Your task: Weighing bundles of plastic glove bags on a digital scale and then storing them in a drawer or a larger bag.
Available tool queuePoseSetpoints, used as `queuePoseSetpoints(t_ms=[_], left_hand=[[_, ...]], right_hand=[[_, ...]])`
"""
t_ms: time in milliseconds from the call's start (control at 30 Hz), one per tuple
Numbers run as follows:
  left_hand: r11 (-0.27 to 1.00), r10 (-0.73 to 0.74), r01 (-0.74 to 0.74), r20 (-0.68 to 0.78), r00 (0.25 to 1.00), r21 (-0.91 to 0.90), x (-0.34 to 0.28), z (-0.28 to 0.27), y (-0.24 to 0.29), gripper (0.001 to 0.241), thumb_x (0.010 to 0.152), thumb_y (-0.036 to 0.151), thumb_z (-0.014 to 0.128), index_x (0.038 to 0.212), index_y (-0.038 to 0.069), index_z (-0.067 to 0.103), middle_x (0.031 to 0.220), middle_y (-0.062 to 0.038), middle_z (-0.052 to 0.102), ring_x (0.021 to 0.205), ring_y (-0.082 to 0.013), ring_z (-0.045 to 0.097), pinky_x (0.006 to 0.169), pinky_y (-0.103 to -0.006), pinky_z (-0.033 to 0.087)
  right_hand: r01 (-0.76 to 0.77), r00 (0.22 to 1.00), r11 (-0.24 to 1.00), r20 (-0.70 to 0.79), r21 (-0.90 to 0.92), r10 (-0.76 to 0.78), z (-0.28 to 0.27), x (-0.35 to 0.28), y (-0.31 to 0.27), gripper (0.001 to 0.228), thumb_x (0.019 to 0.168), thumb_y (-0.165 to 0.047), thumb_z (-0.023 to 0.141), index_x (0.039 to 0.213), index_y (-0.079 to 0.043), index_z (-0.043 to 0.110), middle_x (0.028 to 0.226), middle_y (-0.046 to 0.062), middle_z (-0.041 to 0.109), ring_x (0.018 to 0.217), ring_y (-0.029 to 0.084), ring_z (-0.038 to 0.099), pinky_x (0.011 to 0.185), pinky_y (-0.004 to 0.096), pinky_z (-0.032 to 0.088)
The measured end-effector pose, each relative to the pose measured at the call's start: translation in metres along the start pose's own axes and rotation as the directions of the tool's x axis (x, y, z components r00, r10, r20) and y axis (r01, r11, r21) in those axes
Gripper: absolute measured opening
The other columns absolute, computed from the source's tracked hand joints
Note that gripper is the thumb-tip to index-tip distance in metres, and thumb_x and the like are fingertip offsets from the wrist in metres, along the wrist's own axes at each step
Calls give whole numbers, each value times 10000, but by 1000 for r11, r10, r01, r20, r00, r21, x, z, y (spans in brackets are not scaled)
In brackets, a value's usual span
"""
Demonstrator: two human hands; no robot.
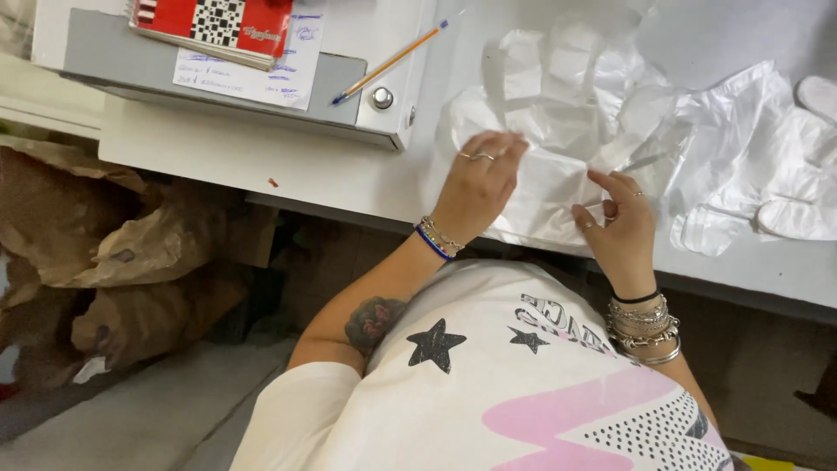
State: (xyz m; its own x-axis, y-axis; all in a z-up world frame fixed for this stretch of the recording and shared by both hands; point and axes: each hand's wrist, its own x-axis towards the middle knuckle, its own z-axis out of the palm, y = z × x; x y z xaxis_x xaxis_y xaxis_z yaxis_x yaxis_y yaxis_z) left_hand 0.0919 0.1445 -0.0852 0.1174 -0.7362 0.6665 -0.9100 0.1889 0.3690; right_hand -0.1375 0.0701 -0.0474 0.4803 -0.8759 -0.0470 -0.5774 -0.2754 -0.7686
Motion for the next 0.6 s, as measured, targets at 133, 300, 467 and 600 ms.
queuePoseSetpoints(t_ms=[133,300,467,600], left_hand=[[975,218,-211,101,971,-73,-12,29,12,94,949,64,618,999,116,679,875,-30,674,922,-219,704,863,-349,585],[969,215,-243,366,905,33,-6,33,6,450,872,316,822,1250,133,661,1262,-79,690,1246,-292,637,1033,-478,524],[976,61,-148,448,892,162,30,44,-9,697,863,528,770,1391,106,602,1505,-173,482,1445,-411,344,1136,-758,236],[961,-45,-117,557,829,251,72,42,-9,687,963,442,749,1510,94,523,1664,-121,250,1542,-392,42,1185,-796,42]], right_hand=[[-68,998,997,2,32,68,-9,-3,-30,514,917,2,746,1411,36,608,1383,195,507,830,126,408,733,295,497],[-89,995,995,53,37,87,-11,-1,-27,513,911,-23,752,1402,18,611,1387,174,523,826,142,428,735,296,503],[-70,994,997,83,44,66,-12,2,-28,527,897,-28,756,1401,22,608,1371,170,531,831,157,433,718,304,501],[-53,995,998,81,19,51,-10,2,-20,566,881,-48,769,1413,31,595,1375,175,541,812,169,449,708,311,511]])
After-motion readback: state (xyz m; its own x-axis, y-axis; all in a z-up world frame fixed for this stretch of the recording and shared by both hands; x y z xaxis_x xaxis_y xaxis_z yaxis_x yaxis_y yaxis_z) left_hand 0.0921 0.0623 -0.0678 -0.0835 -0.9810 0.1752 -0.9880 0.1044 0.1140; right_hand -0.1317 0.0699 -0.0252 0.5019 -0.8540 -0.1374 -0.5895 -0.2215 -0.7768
